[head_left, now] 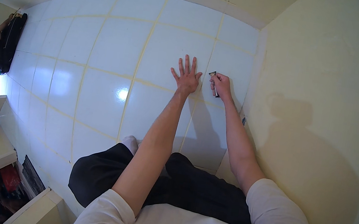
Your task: The person scrapes the seams between the floor tiles using a handheld scraper.
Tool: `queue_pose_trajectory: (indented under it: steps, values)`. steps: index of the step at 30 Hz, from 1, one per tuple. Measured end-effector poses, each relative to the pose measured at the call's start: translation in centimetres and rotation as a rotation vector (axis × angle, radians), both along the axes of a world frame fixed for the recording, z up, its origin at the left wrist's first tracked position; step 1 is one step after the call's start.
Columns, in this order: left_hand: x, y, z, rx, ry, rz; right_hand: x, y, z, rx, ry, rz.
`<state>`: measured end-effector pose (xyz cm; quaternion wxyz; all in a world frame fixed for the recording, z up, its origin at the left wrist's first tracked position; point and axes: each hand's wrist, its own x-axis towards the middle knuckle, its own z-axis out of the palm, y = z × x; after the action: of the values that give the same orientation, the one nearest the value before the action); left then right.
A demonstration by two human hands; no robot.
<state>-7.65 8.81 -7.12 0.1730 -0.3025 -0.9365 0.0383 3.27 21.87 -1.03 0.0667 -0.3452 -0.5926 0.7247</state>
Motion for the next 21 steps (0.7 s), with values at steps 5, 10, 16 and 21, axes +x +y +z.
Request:
queue_pose_trajectory:
  steps: [5, 10, 16, 21]
  values:
    - [3.8, 3.2, 6.2, 0.011, -0.896, -0.091, 4.5, 2.6, -2.0, 0.003, -0.013, -0.101]
    - [-0.7, -0.9, 1.7, -0.093, 0.133, 0.063, -0.9, -0.8, 1.1, -0.071, 0.021, 0.000]
    - [3.7, 3.3, 6.1, -0.007, -0.895, -0.062, 4.2, 2.8, -1.7, -0.046, -0.049, -0.096]
    - [0.2, 0.2, 0.1, -0.021, -0.007, 0.006, 0.2, 0.3, 0.3, -0.040, 0.006, -0.027]
